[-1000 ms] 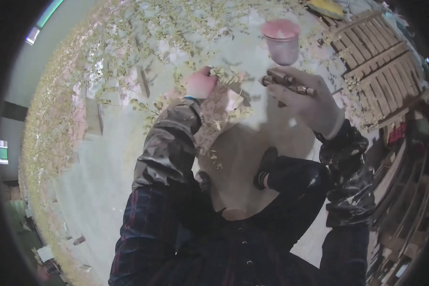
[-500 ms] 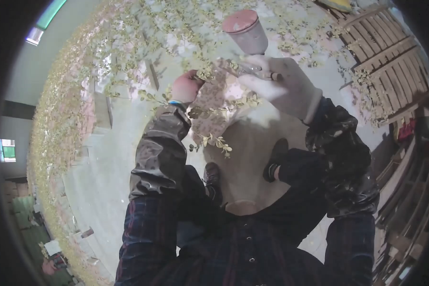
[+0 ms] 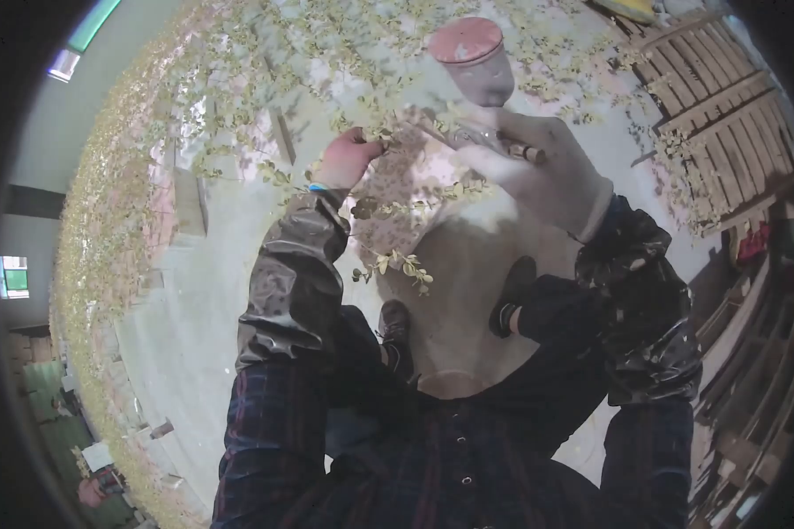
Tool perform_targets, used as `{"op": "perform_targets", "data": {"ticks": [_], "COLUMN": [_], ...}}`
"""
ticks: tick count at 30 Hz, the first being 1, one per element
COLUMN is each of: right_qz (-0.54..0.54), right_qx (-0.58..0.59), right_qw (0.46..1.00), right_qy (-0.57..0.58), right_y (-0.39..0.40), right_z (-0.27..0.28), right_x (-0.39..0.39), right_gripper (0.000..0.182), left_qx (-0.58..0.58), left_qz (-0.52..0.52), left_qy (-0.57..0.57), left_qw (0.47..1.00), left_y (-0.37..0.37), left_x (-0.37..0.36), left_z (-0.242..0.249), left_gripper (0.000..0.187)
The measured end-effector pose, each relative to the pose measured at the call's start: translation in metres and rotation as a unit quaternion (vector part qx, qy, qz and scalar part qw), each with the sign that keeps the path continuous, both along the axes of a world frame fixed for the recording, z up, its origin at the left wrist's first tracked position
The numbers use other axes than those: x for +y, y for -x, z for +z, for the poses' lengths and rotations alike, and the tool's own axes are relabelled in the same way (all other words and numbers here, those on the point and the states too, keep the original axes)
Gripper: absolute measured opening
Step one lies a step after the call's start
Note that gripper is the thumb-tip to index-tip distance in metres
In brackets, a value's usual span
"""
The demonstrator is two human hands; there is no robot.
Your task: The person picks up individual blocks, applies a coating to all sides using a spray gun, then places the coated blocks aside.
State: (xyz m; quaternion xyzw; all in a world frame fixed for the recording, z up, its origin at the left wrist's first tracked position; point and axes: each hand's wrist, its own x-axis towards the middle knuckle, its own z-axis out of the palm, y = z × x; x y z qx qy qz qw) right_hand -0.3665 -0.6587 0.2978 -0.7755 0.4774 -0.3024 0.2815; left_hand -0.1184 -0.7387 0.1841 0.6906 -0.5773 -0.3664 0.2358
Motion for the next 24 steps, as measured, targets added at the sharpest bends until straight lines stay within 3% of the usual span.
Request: {"op": "perform_targets", "data": {"ticks": [2, 5, 8, 11, 14, 17, 20, 24], "right_qz": [-0.014, -0.01, 0.056, 0.08, 0.062, 0.064, 0.053, 0.062], "right_qx": [0.023, -0.011, -0.057, -0.054, -0.015, -0.014, 0.014, 0.006], "right_qw": [0.998, 0.999, 0.997, 0.995, 0.998, 0.995, 0.994, 0.995], "right_qy": [-0.049, -0.049, 0.016, 0.021, 0.001, 0.081, 0.095, 0.075], "right_y": [0.002, -0.002, 0.001, 0.01, 0.015, 0.014, 0.015, 0.013], "right_z": [-0.001, -0.002, -0.001, 0.007, 0.01, 0.01, 0.013, 0.018], "right_x": [-0.001, 0.002, 0.001, 0.002, 0.003, 0.005, 0.01, 0.023], "right_gripper": [0.032, 0.008, 0.016, 0.043, 0.039, 0.025, 0.028, 0.034], "left_qx": [0.014, 0.057, 0.056, 0.013, -0.039, -0.082, -0.139, -0.109], "left_qz": [0.009, 0.054, 0.053, 0.02, 0.0, -0.006, -0.033, -0.066], "left_qy": [-0.017, 0.044, 0.044, 0.047, 0.032, 0.035, 0.03, 0.029], "left_qw": [1.0, 0.996, 0.996, 0.999, 0.999, 0.996, 0.989, 0.991], "left_y": [0.002, -0.004, -0.004, 0.003, 0.011, 0.017, 0.016, 0.024], "left_x": [0.0, -0.005, -0.004, -0.003, -0.008, -0.013, -0.02, -0.015], "left_z": [-0.001, -0.02, -0.018, -0.009, -0.011, -0.012, -0.021, -0.012], "left_gripper": [0.025, 0.027, 0.028, 0.025, 0.027, 0.031, 0.034, 0.037]}}
